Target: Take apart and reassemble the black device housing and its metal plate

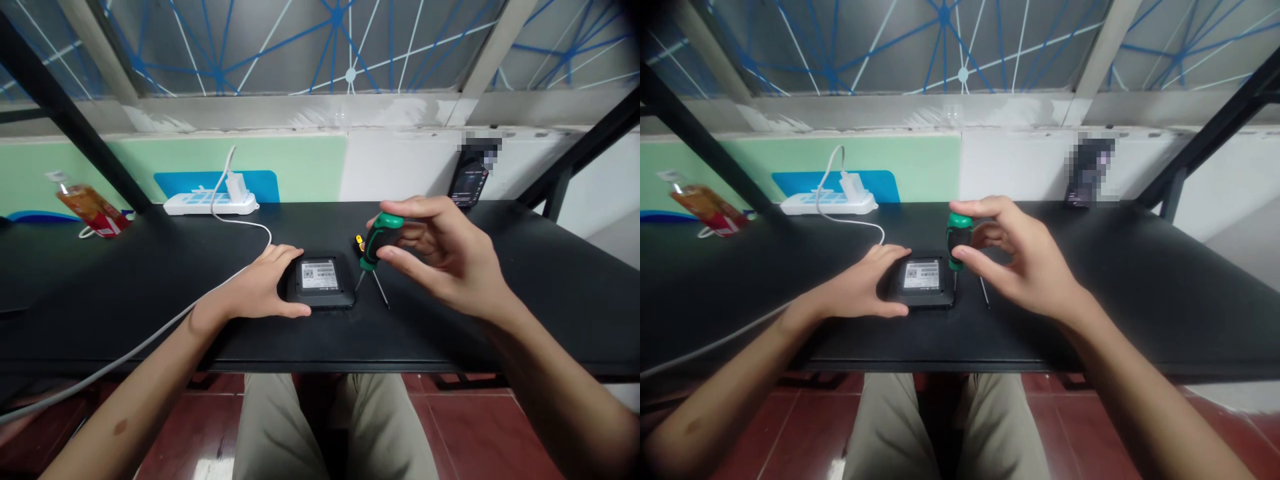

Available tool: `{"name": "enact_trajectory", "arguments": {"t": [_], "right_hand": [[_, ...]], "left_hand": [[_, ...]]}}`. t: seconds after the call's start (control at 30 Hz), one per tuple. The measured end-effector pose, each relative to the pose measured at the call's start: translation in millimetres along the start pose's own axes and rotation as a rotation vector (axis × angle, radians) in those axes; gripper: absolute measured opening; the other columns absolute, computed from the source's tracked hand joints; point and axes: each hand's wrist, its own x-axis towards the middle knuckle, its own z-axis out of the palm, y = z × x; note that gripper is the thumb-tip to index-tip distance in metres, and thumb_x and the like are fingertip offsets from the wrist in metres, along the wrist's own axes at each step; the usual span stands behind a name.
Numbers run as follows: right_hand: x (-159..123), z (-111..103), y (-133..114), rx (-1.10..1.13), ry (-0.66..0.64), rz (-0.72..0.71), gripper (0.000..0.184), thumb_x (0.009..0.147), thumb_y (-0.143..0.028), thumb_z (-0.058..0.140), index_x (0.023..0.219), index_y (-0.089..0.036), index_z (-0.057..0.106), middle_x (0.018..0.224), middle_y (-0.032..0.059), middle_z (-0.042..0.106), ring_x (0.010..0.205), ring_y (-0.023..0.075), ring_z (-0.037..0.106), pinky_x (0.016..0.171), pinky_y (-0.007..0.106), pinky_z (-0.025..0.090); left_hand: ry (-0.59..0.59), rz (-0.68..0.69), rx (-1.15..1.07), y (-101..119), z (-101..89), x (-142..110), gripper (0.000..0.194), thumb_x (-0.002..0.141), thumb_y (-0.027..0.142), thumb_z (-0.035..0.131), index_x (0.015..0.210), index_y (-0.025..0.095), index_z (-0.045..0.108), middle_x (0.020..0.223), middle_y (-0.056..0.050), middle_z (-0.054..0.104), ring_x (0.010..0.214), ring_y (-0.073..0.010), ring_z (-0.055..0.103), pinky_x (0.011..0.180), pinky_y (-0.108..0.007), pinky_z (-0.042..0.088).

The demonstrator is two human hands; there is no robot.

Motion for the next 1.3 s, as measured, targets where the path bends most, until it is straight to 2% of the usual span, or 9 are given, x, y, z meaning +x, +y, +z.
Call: {"name": "enact_trajectory", "arguments": {"t": [0.17,0.3,0.43,0.57,0.73,0.83,0.97,1.1,1.3], "right_hand": [[-1,-6,2,0.025,-0.002,0.045,0.048,0.082,-0.025,0.078,0.126,-0.036,0.062,0.116,0.0018,0.069,0.095,0.0192,0.074,0.091,0.037,0.066],[-15,-21,9,0.086,0.071,0.104,0.042,0.081,-0.025,0.078,0.119,-0.036,0.061,0.116,0.0011,0.069,0.106,0.0215,0.074,0.095,0.040,0.065],[-40,-49,28,0.061,0.144,0.208,0.034,0.079,-0.025,0.081,0.105,-0.030,0.060,0.109,0.0025,0.075,0.097,0.0164,0.076,0.091,0.030,0.064],[-73,-73,50,-0.076,0.073,0.429,0.029,0.078,-0.036,0.082,0.097,-0.028,0.061,0.111,0.0051,0.076,0.098,0.0186,0.076,0.088,0.028,0.063],[-96,-76,57,-0.240,-0.059,0.547,0.031,0.079,-0.048,0.078,0.098,-0.030,0.062,0.113,0.0067,0.076,0.102,0.0271,0.074,0.092,0.042,0.062],[-95,-75,53,-0.216,-0.031,0.579,0.030,0.077,-0.049,0.079,0.096,-0.030,0.066,0.110,0.0062,0.077,0.098,0.0258,0.075,0.088,0.038,0.062],[-85,-78,54,-0.105,0.109,0.618,0.031,0.074,-0.048,0.083,0.096,-0.030,0.070,0.097,0.0038,0.077,0.084,0.0186,0.074,0.077,0.028,0.061],[-69,-81,62,-0.005,0.261,0.567,0.035,0.073,-0.044,0.084,0.101,-0.029,0.070,0.091,0.0042,0.077,0.080,0.0184,0.075,0.081,0.029,0.062],[-47,-74,64,0.035,0.247,0.475,0.035,0.070,-0.039,0.087,0.099,-0.027,0.072,0.101,0.0054,0.078,0.084,0.0175,0.076,0.085,0.027,0.064]], "left_hand": [[-0.005,-0.004,-0.005,0,-0.4,0,0.102,0.075,0.075,0.072,0.152,0.019,0.036,0.148,-0.017,0.044,0.137,-0.0390,0.041,0.118,-0.057,0.035],[-0.016,-0.022,-0.013,0,-0.6,0,0.102,0.074,0.075,0.073,0.151,0.019,0.036,0.148,-0.017,0.044,0.139,-0.0399,0.039,0.119,-0.059,0.031],[-0.021,-0.015,-0.012,-1,-0.8,-1,0.103,0.074,0.075,0.072,0.152,0.020,0.036,0.149,-0.016,0.044,0.141,-0.0395,0.037,0.120,-0.058,0.031],[-0.008,-0.005,-0.014,-1,-0.6,-1,0.100,0.074,0.074,0.072,0.152,0.022,0.036,0.149,-0.015,0.046,0.141,-0.0400,0.038,0.120,-0.059,0.031],[-0.015,-0.011,-0.011,0,-1.1,-1,0.101,0.074,0.073,0.073,0.152,0.020,0.035,0.149,-0.016,0.045,0.142,-0.0403,0.037,0.122,-0.060,0.028],[-0.032,-0.021,-0.006,0,-1.9,-1,0.103,0.074,0.074,0.072,0.152,0.017,0.035,0.151,-0.017,0.043,0.143,-0.0397,0.036,0.122,-0.058,0.029],[-0.030,-0.008,-0.004,0,-2.7,-1,0.103,0.074,0.075,0.072,0.152,0.020,0.035,0.151,-0.016,0.045,0.143,-0.0399,0.037,0.122,-0.059,0.029],[-0.025,0.000,-0.005,0,-3.2,-1,0.101,0.075,0.075,0.072,0.153,0.021,0.035,0.151,-0.016,0.045,0.144,-0.0394,0.037,0.124,-0.060,0.023],[-0.032,0.012,-0.020,-1,-3.4,-1,0.101,0.076,0.075,0.071,0.153,0.021,0.034,0.153,-0.016,0.045,0.144,-0.0386,0.037,0.124,-0.060,0.021]]}}
